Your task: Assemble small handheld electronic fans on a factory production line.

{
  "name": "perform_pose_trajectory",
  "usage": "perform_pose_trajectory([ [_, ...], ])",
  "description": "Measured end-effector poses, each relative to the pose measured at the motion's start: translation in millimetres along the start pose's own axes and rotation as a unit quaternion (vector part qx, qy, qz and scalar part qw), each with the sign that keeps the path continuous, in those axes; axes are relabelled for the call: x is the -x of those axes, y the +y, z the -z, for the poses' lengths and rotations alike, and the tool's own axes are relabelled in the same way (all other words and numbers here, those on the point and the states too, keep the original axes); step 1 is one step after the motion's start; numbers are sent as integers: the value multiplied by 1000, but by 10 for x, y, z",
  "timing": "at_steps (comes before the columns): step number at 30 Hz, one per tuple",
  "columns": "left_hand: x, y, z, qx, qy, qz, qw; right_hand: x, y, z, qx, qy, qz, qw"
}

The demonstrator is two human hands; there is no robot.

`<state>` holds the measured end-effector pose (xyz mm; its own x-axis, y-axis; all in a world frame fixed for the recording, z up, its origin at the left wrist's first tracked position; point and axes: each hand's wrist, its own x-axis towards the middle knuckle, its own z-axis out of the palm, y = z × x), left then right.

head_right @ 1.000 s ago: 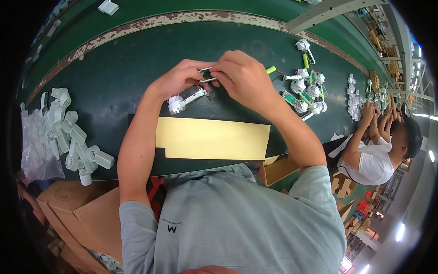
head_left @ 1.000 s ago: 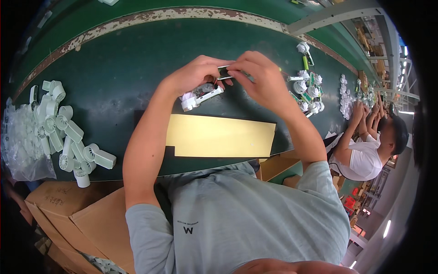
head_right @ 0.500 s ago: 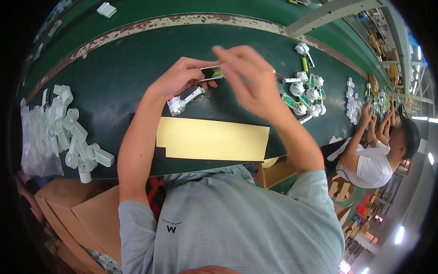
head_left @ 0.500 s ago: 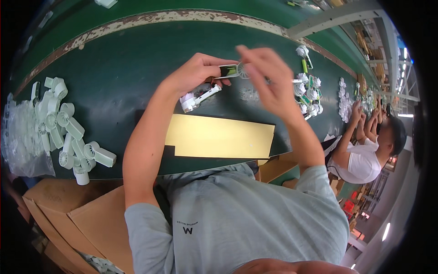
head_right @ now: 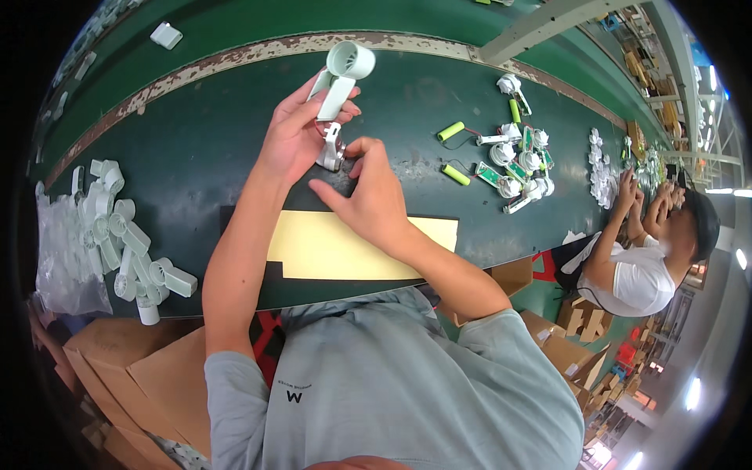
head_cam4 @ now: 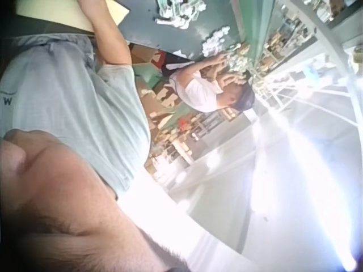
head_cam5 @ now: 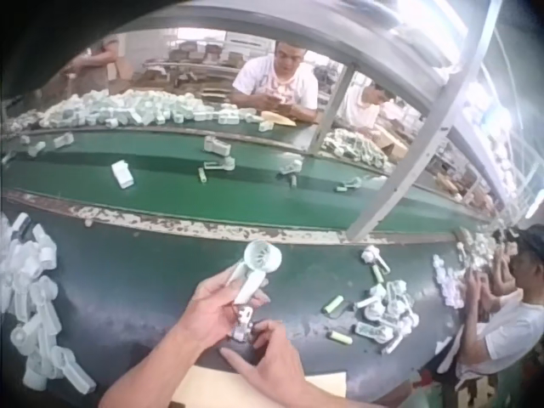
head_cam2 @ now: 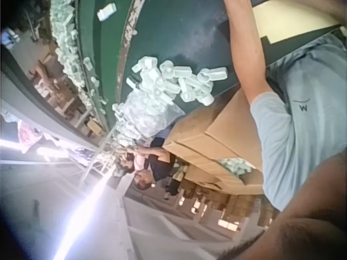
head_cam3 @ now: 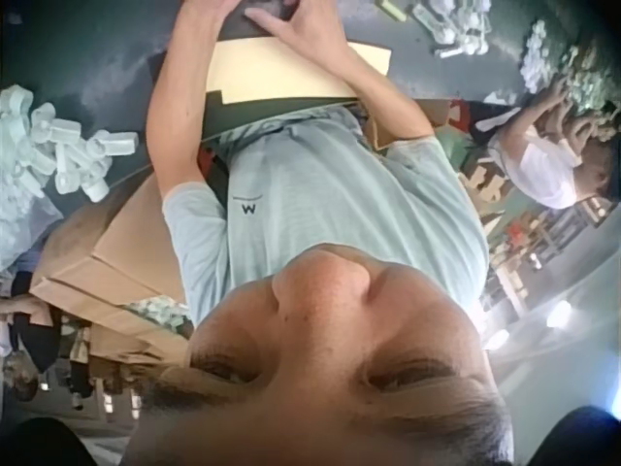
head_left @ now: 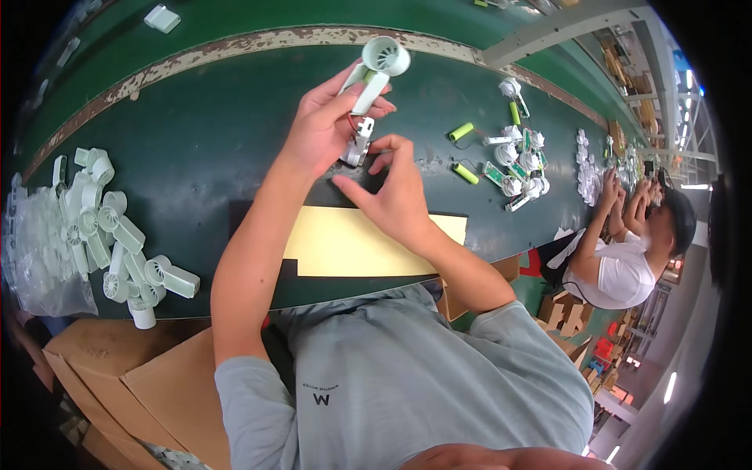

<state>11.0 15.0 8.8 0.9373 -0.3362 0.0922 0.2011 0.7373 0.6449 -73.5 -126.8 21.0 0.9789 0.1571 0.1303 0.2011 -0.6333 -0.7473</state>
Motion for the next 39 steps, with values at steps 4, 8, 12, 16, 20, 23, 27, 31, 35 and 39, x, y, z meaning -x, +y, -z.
perform_pose_trajectory([
  [4, 1, 1, -25, 17, -26, -30, 999, -131, 100, 3, -44, 17, 26, 999],
  [8, 15, 29, -104, 42, -17, -52, 998, -216, 126, 99, 44, -20, 106, 993],
  [12, 2, 88, -23, -37, 26, -70, 997, -218, 118, 180, -75, -18, 71, 994],
  [16, -105, 63, 118, -267, 102, -13, 958, -349, 167, 562, -4, 45, 179, 983],
  [20, -52, 2, 128, -202, 29, 152, 967, -682, 158, 792, 38, 32, 267, 962],
  [23, 5, 19, 88, -63, -1, 118, 991, -805, 212, 812, 47, 30, 294, 954],
  [27, -15, -45, 241, 9, -47, 129, 990, -803, 309, 722, -51, 4, 204, 978],
  [31, 0, -20, 226, 33, -72, 135, 988, -862, 382, 722, -96, -6, 190, 977],
  [35, 22, 66, 85, -16, -39, 139, 989, -858, 409, 774, -106, -13, 151, 983],
  [39, 29, 40, 196, -34, -39, 140, 989, -845, 435, 745, -71, -3, 209, 975],
])
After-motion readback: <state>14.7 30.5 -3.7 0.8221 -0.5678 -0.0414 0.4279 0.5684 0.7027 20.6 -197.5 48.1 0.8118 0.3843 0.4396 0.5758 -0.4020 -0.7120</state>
